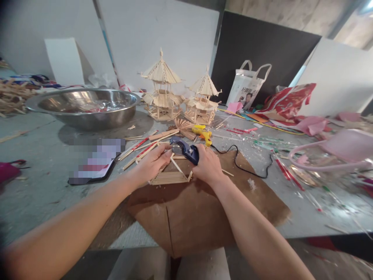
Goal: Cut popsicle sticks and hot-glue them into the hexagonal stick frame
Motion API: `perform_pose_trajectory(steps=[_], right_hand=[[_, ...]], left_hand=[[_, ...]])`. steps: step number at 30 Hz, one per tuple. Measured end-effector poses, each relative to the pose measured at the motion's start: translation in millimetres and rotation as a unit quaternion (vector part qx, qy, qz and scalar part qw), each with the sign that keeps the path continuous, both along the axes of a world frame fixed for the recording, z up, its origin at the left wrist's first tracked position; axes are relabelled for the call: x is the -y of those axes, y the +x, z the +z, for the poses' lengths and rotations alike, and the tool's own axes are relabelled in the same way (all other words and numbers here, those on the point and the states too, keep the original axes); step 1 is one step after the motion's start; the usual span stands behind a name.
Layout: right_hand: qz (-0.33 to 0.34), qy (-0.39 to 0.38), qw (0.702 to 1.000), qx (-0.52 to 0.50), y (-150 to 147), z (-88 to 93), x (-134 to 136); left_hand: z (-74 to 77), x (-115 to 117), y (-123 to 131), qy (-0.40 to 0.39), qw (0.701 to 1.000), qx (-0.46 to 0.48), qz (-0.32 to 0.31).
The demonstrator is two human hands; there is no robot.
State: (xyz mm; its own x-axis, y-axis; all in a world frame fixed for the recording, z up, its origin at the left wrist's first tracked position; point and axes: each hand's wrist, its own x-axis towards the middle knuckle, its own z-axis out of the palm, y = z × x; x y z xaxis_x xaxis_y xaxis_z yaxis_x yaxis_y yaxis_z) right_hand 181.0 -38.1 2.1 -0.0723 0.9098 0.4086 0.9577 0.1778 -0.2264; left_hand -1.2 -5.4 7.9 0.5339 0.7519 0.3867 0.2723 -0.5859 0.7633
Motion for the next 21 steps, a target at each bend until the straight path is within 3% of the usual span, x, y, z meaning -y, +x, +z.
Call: perform_pose_trajectory(steps=[6, 21], right_hand=[[0.027, 0.005, 0.999, 0.029, -2, -1.9, 2], [0.010, 0.029, 0.998, 0.047, -5, -1.2, 2]], left_hand=[[-3.7, -2, 1, 0.004, 1.000, 0.006, -0.018], [7.0, 8, 3, -0.055, 0.998, -0.019, 0.003]])
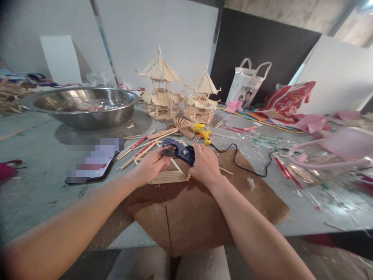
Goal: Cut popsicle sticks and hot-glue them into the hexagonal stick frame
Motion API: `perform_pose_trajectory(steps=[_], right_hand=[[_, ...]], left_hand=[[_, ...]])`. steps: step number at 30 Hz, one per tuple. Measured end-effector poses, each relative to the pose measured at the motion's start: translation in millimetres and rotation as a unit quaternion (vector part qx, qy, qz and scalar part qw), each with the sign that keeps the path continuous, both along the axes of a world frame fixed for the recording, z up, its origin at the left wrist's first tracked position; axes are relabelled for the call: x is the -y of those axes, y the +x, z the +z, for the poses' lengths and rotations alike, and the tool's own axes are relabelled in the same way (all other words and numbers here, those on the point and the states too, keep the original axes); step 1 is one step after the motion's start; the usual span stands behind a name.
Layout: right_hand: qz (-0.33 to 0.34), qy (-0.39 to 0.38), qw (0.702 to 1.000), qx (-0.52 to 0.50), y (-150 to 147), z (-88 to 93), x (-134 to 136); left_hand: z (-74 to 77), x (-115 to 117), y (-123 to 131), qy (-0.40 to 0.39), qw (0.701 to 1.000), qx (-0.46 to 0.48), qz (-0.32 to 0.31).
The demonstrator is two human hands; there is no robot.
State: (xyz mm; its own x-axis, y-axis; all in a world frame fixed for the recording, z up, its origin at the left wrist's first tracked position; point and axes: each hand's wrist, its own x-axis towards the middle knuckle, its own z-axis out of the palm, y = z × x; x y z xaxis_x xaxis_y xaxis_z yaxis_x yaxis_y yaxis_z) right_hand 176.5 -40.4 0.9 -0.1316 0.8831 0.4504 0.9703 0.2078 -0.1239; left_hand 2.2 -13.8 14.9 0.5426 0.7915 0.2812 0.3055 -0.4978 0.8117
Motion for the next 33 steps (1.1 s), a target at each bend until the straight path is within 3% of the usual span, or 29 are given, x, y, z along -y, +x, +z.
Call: perform_pose_trajectory(steps=[12, 22, 33], right_hand=[[-0.013, 0.008, 1.000, 0.011, -1, -0.9, 0], [-0.063, -0.056, 0.996, 0.019, -4, 8.7, 6], [-0.103, -0.094, 0.989, 0.039, -9, 15.2, 9]], left_hand=[[2.3, 3, 2, -0.007, 1.000, 0.008, 0.003], [5.1, 5, 2, -0.018, 1.000, 0.007, 0.008], [5.5, 7, 5, -0.085, 0.995, 0.051, -0.012]])
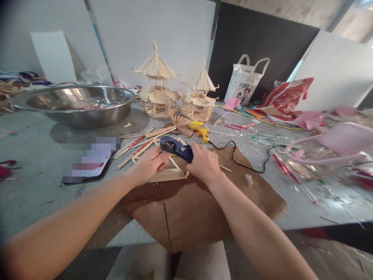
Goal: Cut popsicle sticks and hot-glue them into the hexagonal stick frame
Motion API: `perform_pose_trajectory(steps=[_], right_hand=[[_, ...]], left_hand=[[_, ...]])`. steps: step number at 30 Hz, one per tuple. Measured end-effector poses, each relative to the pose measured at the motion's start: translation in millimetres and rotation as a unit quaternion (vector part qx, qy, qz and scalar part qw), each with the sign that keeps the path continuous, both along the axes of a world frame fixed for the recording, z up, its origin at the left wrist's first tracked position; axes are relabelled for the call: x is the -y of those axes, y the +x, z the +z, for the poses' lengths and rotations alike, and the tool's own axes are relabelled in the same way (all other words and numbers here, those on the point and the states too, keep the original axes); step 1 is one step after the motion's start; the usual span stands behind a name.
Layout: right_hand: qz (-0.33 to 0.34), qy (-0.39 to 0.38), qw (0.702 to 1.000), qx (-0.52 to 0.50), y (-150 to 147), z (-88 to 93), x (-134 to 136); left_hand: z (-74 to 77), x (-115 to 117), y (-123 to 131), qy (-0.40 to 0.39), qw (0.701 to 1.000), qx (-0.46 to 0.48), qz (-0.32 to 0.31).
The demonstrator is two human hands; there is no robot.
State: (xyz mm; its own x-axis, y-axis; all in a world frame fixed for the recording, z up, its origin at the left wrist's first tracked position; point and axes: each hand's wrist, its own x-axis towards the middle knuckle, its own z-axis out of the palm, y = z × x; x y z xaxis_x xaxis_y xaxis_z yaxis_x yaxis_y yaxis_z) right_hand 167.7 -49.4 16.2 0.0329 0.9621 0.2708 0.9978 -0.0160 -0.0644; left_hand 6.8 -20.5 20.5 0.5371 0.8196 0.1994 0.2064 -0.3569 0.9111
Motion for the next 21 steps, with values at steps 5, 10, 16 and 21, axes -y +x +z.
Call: perform_pose_trajectory(steps=[5, 10, 16, 21], right_hand=[[-0.003, -0.016, 1.000, 0.010, 0.2, -0.5, -1.7], [-0.001, -0.026, 1.000, 0.014, 0.1, -1.2, -3.4], [-0.005, -0.028, 0.999, 0.017, -0.4, -2.8, -3.0], [-0.002, -0.017, 0.999, 0.028, 0.8, -6.2, -3.5]], left_hand=[[0.7, 0.2, 0.9, -0.016, 1.000, 0.000, 0.003], [2.1, 0.0, 0.3, -0.009, 1.000, -0.024, 0.012], [-0.3, -0.8, 0.3, -0.022, 1.000, -0.009, 0.001], [-3.5, -3.0, -0.1, -0.041, 0.999, -0.013, -0.008]])
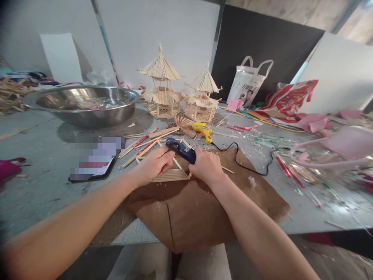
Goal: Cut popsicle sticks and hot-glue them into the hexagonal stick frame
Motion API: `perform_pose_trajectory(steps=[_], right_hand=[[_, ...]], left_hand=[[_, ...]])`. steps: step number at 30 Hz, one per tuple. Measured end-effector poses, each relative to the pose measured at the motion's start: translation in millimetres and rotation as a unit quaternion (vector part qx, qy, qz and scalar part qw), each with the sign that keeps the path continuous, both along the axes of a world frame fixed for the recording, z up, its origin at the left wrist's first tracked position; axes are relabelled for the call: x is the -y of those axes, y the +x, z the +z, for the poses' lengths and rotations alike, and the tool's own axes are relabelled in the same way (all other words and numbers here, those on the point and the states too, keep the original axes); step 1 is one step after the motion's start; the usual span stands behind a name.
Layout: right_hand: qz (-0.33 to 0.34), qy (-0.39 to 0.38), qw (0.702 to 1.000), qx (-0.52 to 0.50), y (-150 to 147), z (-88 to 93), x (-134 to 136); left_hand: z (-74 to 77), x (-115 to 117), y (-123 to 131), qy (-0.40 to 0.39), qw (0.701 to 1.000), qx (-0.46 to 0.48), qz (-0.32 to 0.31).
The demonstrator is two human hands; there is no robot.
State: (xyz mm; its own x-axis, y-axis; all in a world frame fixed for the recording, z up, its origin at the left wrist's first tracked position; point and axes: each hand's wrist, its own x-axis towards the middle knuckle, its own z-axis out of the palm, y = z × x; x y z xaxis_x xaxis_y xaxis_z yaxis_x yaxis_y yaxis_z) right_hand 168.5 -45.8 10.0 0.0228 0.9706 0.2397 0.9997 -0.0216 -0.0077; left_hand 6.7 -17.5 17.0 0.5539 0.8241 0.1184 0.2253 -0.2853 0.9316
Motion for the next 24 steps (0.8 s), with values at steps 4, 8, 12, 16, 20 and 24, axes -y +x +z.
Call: perform_pose_trajectory(steps=[4, 8, 12, 16, 20, 24], right_hand=[[-0.001, 0.000, 1.000, -0.002, 0.2, -0.3, -0.2], [-0.002, -0.008, 1.000, -0.001, -0.5, 1.2, -0.3], [0.000, -0.021, 1.000, -0.014, -0.7, 1.8, -0.3], [0.001, -0.017, 1.000, -0.024, 0.3, 0.1, -0.6], [0.034, 0.009, 0.999, -0.026, 2.6, -2.3, -1.7], [0.033, 0.011, 0.999, -0.034, 4.0, -3.6, -1.9]], left_hand=[[0.5, -0.1, -0.3, -0.006, 1.000, 0.000, -0.002], [2.5, 1.1, -0.2, -0.006, 1.000, -0.003, -0.001], [2.4, 1.4, 0.0, -0.010, 1.000, -0.001, -0.002], [0.5, -0.5, -0.4, -0.011, 1.000, 0.004, -0.008], [-0.4, -1.0, -0.6, -0.010, 1.000, -0.012, -0.011], [0.1, 0.2, 0.0, -0.008, 0.999, -0.024, -0.021]])
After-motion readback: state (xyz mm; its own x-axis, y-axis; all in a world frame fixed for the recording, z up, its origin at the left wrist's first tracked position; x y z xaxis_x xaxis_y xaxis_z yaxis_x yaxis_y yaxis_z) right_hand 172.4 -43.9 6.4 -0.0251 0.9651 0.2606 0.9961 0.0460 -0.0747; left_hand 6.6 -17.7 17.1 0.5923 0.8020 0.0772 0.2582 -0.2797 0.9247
